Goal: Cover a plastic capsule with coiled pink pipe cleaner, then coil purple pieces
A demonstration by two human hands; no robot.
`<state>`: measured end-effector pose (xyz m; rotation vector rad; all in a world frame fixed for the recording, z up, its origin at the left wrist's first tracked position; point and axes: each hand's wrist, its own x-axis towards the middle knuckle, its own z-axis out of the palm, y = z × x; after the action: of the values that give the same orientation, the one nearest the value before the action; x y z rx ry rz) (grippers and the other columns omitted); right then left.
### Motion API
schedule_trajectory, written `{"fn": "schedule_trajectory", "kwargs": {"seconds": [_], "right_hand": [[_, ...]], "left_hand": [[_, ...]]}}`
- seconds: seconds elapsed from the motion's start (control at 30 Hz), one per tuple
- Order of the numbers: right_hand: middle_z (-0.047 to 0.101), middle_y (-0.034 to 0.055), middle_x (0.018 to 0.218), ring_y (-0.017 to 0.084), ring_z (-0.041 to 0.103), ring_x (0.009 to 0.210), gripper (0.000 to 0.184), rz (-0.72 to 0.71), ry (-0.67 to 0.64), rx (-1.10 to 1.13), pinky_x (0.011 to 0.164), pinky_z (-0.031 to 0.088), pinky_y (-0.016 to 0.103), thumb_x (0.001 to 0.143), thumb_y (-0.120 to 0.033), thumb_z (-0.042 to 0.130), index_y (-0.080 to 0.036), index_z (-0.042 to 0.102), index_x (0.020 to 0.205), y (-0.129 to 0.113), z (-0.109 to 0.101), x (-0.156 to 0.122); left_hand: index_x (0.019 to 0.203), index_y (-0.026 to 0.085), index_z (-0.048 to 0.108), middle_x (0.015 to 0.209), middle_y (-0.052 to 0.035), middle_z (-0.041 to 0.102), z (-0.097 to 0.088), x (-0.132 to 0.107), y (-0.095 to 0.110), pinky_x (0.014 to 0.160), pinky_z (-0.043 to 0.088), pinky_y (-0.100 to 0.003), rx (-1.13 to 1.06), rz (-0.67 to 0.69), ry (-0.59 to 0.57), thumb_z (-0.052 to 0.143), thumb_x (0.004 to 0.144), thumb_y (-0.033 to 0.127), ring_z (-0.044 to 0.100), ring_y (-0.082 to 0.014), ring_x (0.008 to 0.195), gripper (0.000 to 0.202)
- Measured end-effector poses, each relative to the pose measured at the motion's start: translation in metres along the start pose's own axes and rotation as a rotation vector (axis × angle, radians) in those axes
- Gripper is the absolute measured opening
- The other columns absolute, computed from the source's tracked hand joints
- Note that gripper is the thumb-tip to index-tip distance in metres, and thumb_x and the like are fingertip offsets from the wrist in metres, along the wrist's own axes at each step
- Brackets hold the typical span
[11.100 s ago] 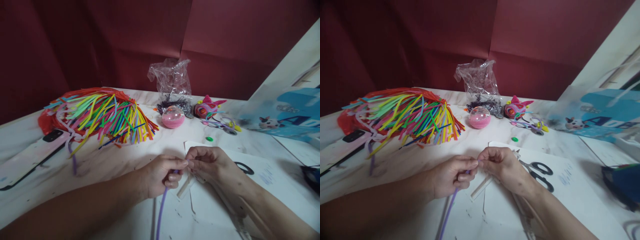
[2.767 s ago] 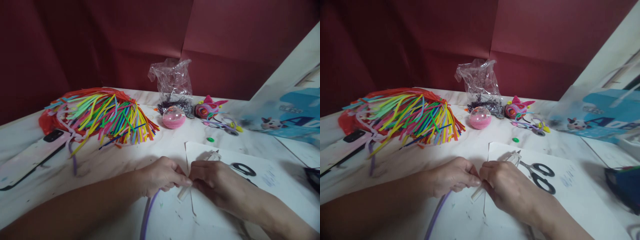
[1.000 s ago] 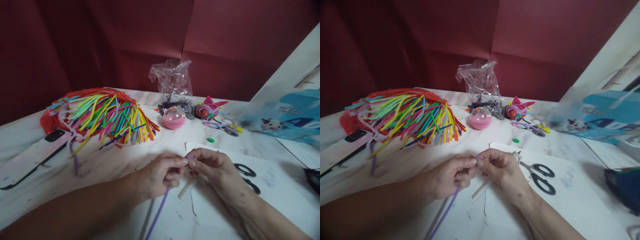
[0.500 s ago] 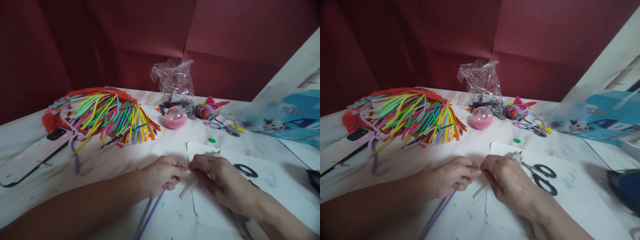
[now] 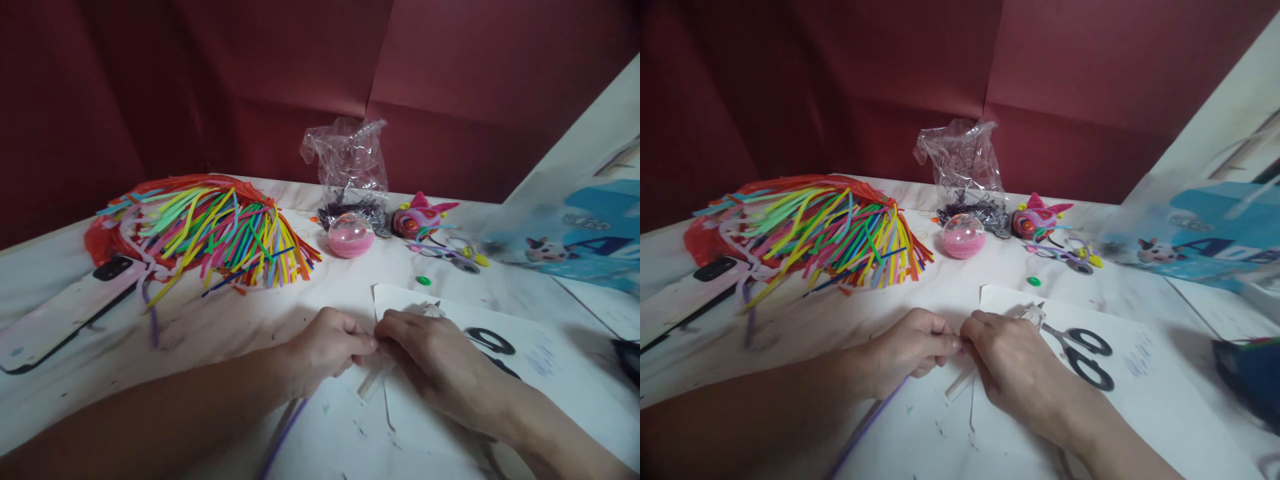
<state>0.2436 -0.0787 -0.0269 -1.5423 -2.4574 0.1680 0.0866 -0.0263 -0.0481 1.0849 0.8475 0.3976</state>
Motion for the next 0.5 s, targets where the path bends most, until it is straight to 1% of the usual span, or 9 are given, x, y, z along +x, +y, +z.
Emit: {"fn": "schedule_trajectory", "kwargs": {"seconds": [0.1, 0.17, 0.27, 0.4, 0.43, 0.5], "right_hand": [[0.061, 0.0059, 0.069, 0.021, 0.055, 0.061, 0.020, -0.025, -0.002, -0.074, 0.054, 0.035, 0.029, 0.073, -0.005, 0.043, -0.016, 0.059, 0.074, -0.0020, 0.0010, -0.0013], [0.062, 0.0058, 0.069, 0.020, 0.056, 0.061, 0.021, -0.030, 0.031, -0.011, 0.055, 0.037, 0.029, 0.077, -0.008, 0.041, -0.016, 0.060, 0.076, -0.0009, 0.0008, -0.0022], [0.064, 0.0037, 0.071, 0.016, 0.057, 0.062, 0.021, 0.037, 0.091, 0.234, 0.057, 0.041, 0.027, 0.083, -0.014, 0.041, -0.017, 0.062, 0.082, 0.0026, -0.0010, -0.0017], [0.066, 0.0045, 0.080, 0.015, 0.059, 0.071, 0.017, 0.196, 0.126, 0.647, 0.062, 0.044, 0.024, 0.084, -0.025, 0.049, -0.016, 0.062, 0.089, 0.0052, -0.0009, 0.0031], [0.066, 0.0050, 0.080, 0.015, 0.058, 0.071, 0.018, 0.232, 0.134, 0.734, 0.062, 0.044, 0.023, 0.083, -0.028, 0.051, -0.015, 0.062, 0.088, 0.0050, 0.0003, 0.0043], [0.064, 0.0044, 0.075, 0.014, 0.055, 0.065, 0.021, 0.294, 0.172, 0.860, 0.056, 0.043, 0.022, 0.080, -0.034, 0.057, -0.014, 0.062, 0.083, 0.0033, 0.0036, 0.0059]], "left_hand": [[0.058, 0.013, 0.053, 0.042, 0.0059, 0.044, 0.0004, 0.0001, -0.0003, 0.038, 0.006, -0.024, 0.012, -0.005, 0.013, 0.058, 0.069, 0.013, 0.025, -0.0008, 0.032, 0.013], [0.058, 0.013, 0.052, 0.043, 0.0063, 0.043, 0.0002, -0.0004, 0.0005, 0.038, 0.005, -0.024, -0.011, -0.002, 0.000, 0.059, 0.069, 0.013, 0.024, -0.0005, 0.032, 0.013], [0.060, 0.014, 0.051, 0.045, 0.0073, 0.041, -0.0006, -0.0013, 0.0025, 0.039, 0.005, -0.023, -0.085, 0.022, -0.037, 0.060, 0.070, 0.019, 0.020, 0.0002, 0.032, 0.015], [0.068, 0.014, 0.051, 0.050, 0.0082, 0.039, -0.0007, -0.0018, 0.0044, 0.039, 0.005, -0.021, -0.255, 0.067, -0.057, 0.058, 0.074, 0.023, 0.018, 0.0007, 0.034, 0.013], [0.069, 0.014, 0.051, 0.051, 0.0083, 0.039, -0.0004, -0.0019, 0.0046, 0.039, 0.006, -0.021, -0.288, 0.078, -0.051, 0.058, 0.074, 0.023, 0.019, 0.0008, 0.034, 0.013], [0.068, 0.014, 0.049, 0.052, 0.0081, 0.039, 0.0006, -0.0024, 0.0047, 0.039, 0.006, -0.020, -0.333, 0.090, -0.037, 0.059, 0.073, 0.021, 0.019, 0.0009, 0.035, 0.013]]}}
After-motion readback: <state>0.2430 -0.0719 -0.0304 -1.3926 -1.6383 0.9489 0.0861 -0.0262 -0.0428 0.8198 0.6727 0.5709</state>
